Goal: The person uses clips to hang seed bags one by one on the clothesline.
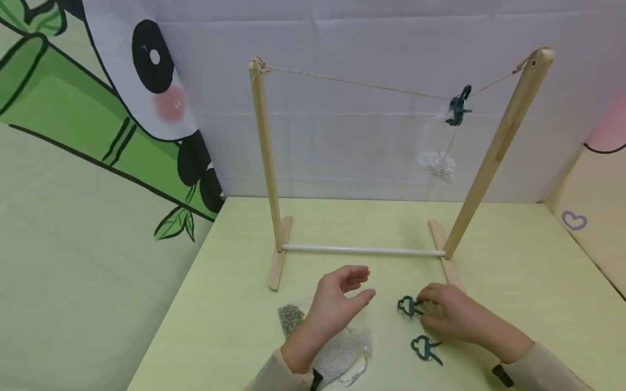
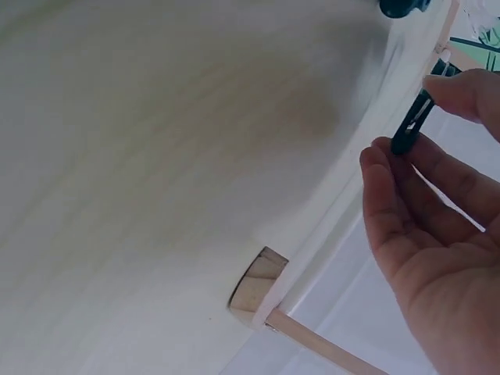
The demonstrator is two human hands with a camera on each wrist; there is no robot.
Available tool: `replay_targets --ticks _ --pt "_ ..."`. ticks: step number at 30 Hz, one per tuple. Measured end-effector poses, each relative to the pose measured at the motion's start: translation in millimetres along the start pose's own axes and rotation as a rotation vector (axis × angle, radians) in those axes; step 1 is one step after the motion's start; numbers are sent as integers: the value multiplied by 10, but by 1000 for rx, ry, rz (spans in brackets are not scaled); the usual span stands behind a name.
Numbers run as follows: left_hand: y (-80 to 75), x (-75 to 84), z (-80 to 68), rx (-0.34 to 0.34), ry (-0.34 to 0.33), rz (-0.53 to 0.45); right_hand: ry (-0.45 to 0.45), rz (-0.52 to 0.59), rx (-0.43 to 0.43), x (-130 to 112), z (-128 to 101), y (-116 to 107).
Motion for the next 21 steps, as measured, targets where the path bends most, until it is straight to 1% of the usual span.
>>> replay_targets --ticks 3,8,11,16,21 --pt "13 -11 -4 -6 -5 12 -40 22 53 -56 11 -67" --pt "25 -19 -5 -8 -7 25 -134 32 157 -196 46 -195" --pt "44 -5 -9 -21 -3 33 -172 42 202 -284 70 -265" --pt "75 15 -22 -45 -9 43 -221 78 246 -462 105 -362" --pt "120 -18 -38 -81 -26 38 -224 112 254 -614 139 -425"
Point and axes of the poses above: each hand's wrist, its own z-axis towards the middle knuckle, its own y-axis out of the palm, x = y × z, the point moved 10 cm from there along z, towards the middle knuckle, and after that the axes turned 4 degrees about -x, right-handed, at the moved point
